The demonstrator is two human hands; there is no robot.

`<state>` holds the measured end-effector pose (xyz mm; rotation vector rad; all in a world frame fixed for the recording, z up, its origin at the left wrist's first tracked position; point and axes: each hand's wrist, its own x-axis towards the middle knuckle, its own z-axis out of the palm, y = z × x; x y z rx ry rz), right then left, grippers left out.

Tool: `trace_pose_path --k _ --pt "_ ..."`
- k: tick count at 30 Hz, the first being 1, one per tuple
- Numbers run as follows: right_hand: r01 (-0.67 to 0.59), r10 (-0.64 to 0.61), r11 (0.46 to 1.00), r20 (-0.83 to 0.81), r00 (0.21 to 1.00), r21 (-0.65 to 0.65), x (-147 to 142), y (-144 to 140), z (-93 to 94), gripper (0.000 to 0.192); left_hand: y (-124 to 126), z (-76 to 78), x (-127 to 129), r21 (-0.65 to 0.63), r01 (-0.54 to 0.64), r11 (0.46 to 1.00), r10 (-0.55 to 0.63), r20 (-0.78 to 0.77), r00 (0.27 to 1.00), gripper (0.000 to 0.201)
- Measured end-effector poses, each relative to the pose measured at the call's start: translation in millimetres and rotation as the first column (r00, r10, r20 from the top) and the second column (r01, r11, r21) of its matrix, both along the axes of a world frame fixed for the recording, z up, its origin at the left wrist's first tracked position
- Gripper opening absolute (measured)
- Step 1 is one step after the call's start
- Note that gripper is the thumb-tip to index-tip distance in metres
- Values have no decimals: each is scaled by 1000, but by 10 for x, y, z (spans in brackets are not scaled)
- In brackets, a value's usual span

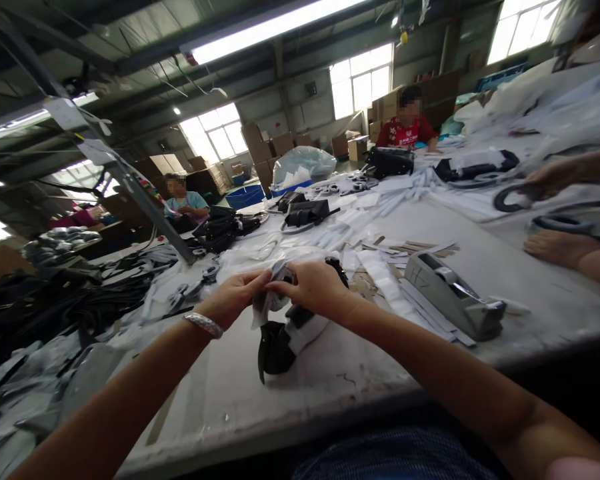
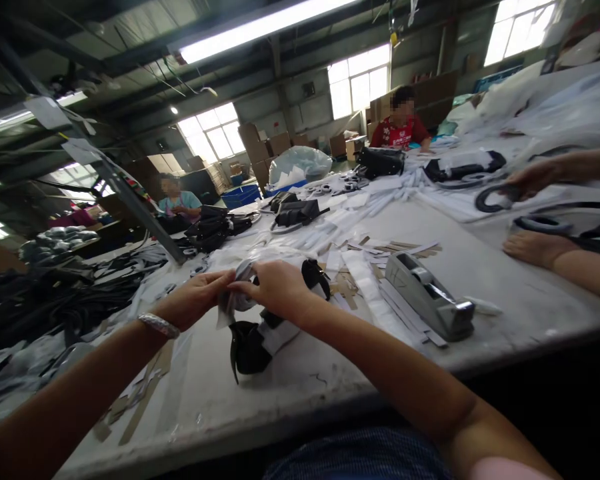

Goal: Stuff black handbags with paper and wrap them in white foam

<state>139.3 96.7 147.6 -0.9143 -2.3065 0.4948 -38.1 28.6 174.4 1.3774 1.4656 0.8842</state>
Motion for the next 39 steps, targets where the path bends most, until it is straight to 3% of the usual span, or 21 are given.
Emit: trace_pose_path --k 3,6,9,12,15,19,23,28,31,33,35,37,39 --pt "28 -41 991 103 994 127 181 100 88 61 28 -20 39 29 13 1000 -10 -92 996 53" --pt "33 -34 994 11 999 106 480 308 -25 50 74 -65 59 62 -36 997 41 -84 996 55" --pt "130 -129 991 12 992 -22 846 528 -422 37 113 -118 42 98 -160 982 159 20 987 58" --pt "332 -275 934 327 904 -133 1125 634 -983 24 145 -155 26 145 -279 949 260 139 956 56" --pt "426 -293 884 481 826 -193 1216 606 -1475 28 160 -185 40 194 -323 926 290 182 940 50" --pt "474 -318 861 533 784 -183 1132 532 -1778 32 131 -251 74 218 -314 924 297 108 949 50" --pt "481 -323 862 553 768 -163 1048 554 -1774 22 81 -308 71 190 -277 942 271 60 961 49" --pt "472 -371 877 498 784 -90 1151 540 -1604 23 76 -303 33 175 -259 950 253 53 966 46" --pt "420 -384 902 259 886 -101 1222 392 -1389 26 71 -278 36 142 -255 956 244 93 965 49" --pt "290 -309 931 -55 949 -223 1213 255 -1203 28 68 -262 59 125 -250 960 235 126 964 51" --pt "75 -199 929 -318 927 -362 1154 119 -1012 32 67 -246 98 112 -249 962 232 143 962 51" --pt "-114 -94 888 -419 903 -445 1058 10 -844 35 61 -230 148 93 -242 966 226 158 961 51" --pt "-221 -17 850 -444 896 -479 941 -54 -712 34 46 -215 206 84 -231 969 215 165 963 52"
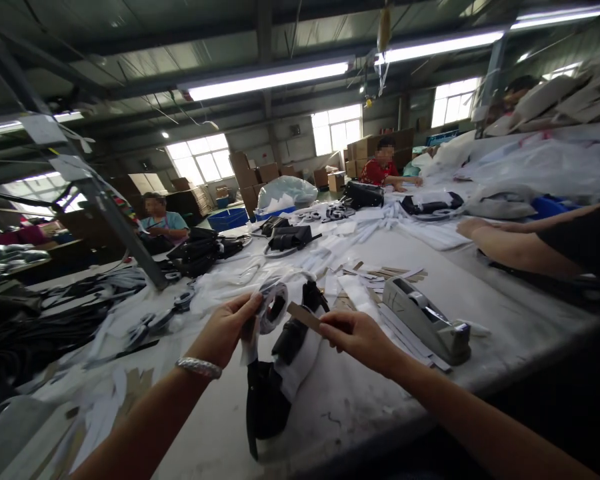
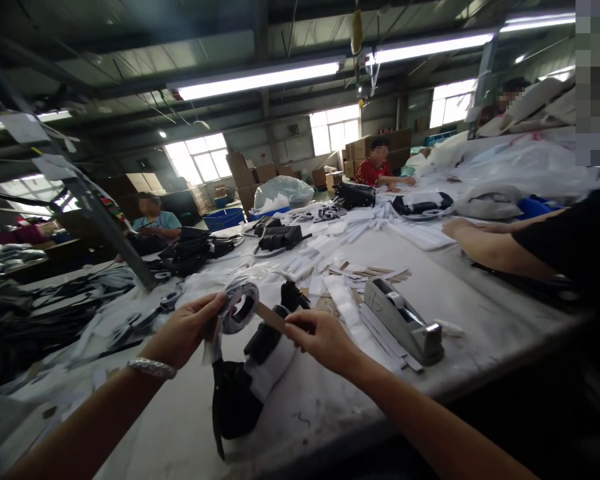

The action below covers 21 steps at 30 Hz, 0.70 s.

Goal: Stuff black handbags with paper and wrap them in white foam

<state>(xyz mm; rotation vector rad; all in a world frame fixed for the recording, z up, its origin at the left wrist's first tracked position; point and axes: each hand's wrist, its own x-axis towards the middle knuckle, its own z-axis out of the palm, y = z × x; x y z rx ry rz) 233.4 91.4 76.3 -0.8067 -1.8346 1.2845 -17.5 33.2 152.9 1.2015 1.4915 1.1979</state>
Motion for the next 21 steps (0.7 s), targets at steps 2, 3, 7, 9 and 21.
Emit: trace_pose_path --k 2,3,7,9,21 --pt "-38 38 999 16 999 22 -124 -15 100 32 -22 16 58 12 20 1000 -20 -15 1000 54" --pt "-40 39 998 24 999 42 -189 -10 142 31 -34 24 86 22 31 999 -31 -33 999 54" --pt "-61 62 998 -51 997 13 -468 50 271 34 -57 64 163 61 71 996 -61 -141 988 56" --pt "-123 105 988 -173 979 -94 -608 85 311 35 -43 72 165 67 68 995 -55 -179 982 56" --pt "-350 64 713 -439 896 -608 -712 164 528 43 65 -143 82 281 -95 955 167 -246 955 55"
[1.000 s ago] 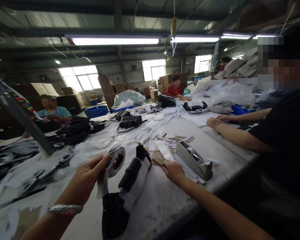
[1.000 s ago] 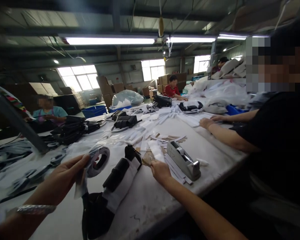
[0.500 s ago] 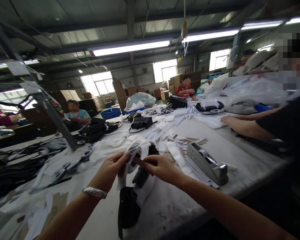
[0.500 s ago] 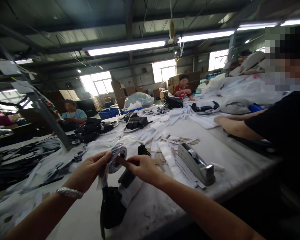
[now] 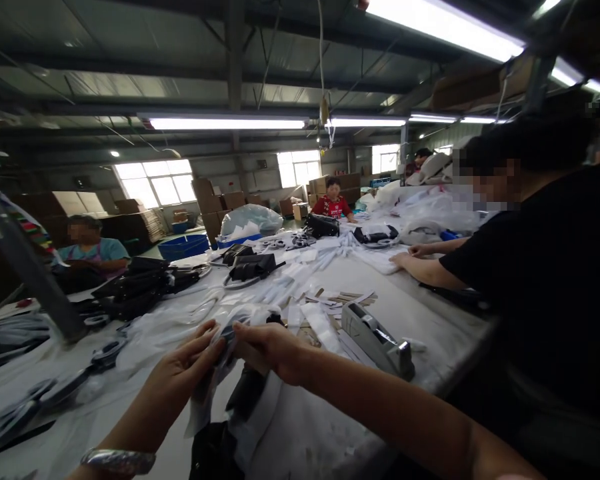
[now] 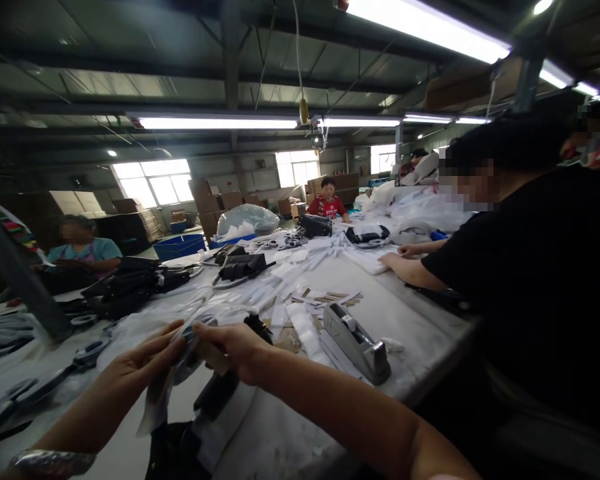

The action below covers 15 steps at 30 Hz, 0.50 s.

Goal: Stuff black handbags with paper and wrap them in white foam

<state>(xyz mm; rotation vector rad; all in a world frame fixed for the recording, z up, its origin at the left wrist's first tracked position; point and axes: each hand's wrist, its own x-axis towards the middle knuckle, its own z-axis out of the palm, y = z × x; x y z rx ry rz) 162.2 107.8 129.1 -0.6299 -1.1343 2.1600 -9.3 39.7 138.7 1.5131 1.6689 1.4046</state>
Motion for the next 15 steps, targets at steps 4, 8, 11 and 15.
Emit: trace_pose_path --k 4,8,11,15 --pt "74 -69 993 -53 996 89 -38 -69 13 43 -56 47 51 -32 45 998 -43 55 998 54" --pt "79 -76 989 -34 997 128 -23 -71 22 41 -103 102 143 -87 96 992 -52 410 910 87" --pt "37 -40 987 14 999 157 19 -28 40 38 -106 95 203 -52 109 993 -58 585 809 113" --pt "-48 54 995 -68 996 85 119 -15 42 35 -89 30 236 41 133 990 -130 623 772 90"
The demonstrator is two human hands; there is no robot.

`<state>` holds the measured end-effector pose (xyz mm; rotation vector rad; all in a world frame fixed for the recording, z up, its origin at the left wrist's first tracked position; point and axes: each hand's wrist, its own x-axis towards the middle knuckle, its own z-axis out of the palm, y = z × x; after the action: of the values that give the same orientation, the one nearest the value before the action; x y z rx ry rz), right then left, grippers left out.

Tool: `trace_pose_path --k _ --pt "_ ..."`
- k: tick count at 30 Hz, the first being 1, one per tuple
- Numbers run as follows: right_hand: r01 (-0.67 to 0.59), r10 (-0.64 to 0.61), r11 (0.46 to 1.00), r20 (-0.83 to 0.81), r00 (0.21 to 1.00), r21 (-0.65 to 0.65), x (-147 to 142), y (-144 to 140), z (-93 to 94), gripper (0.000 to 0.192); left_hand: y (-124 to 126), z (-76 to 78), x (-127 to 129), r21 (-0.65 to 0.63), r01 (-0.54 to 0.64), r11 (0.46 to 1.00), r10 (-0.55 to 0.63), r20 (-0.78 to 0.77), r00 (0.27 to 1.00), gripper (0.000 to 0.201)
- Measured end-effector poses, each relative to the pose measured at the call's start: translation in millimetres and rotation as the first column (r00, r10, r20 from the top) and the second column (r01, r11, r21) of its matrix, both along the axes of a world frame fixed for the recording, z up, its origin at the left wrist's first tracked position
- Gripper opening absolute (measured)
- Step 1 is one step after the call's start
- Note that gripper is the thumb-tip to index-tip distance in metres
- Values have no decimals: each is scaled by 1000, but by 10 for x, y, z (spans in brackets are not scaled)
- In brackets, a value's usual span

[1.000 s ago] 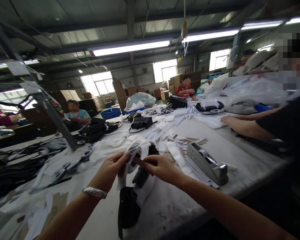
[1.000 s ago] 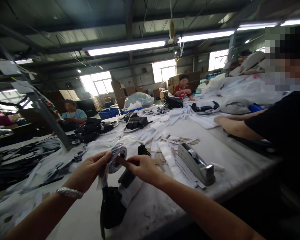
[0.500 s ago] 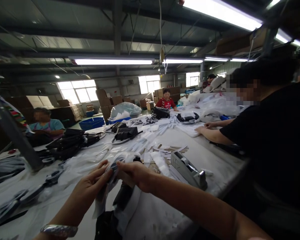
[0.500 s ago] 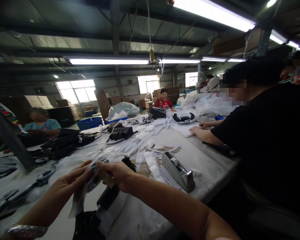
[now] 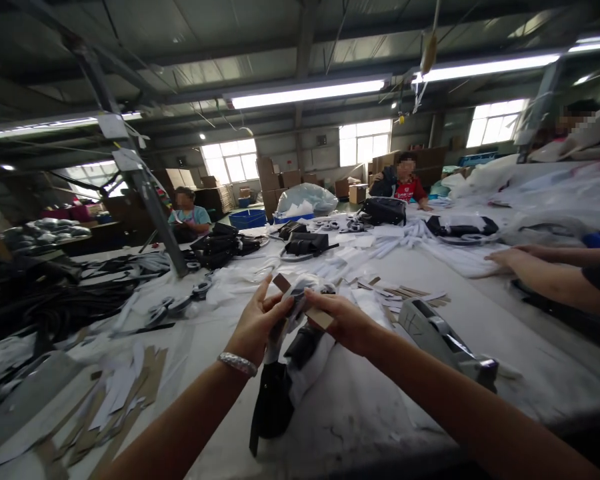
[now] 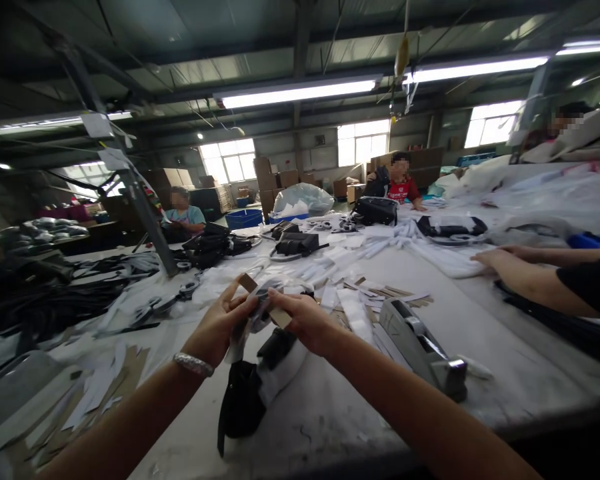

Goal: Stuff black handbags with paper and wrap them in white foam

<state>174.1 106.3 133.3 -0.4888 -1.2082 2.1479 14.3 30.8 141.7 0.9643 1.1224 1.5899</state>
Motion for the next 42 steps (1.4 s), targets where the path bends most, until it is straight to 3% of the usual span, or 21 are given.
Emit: trace_pose_path --k 2,4,10,16,21,24,27,32,37,39,42 --pt "-9 1 997 -102 995 -78 47 -34 -39 32 2 -31 9 14 26 1000 -26 -24 999 62" --pt "7 -22 996 -176 984 -89 64 -94 -107 28 -5 -49 24 14 13 1000 -12 -56 998 47" --pt "151 -137 988 -229 964 45 -81 -301 -249 36 -44 -60 91 63 -76 995 87 -194 977 38" --pt "293 -278 941 -104 955 168 -171 -343 -212 35 -97 -40 166 113 -150 982 181 -351 919 36" --pt "358 -355 908 -57 933 219 -184 -328 -222 40 -207 59 184 138 -147 980 195 -471 861 24" --pt "353 -359 902 -23 933 249 -185 -351 -219 40 -241 159 143 163 -110 980 187 -590 785 20" --pt "358 -374 894 8 927 271 -173 -380 -235 38 -236 276 94 182 -146 972 234 -753 615 20" --pt "332 -360 905 64 931 268 -201 -338 -328 35 -233 443 27 232 -139 963 254 -953 165 15" --pt "332 -332 941 -9 943 61 -315 -350 -367 41 -322 400 124 328 -84 941 277 -889 -365 18" --pt "356 -356 933 -17 934 45 -361 -372 -351 38 -360 336 201 367 -46 929 304 -829 -470 19" --pt "372 -371 927 -28 928 38 -420 -393 -312 35 -384 235 323 454 -63 889 344 -752 -562 27"
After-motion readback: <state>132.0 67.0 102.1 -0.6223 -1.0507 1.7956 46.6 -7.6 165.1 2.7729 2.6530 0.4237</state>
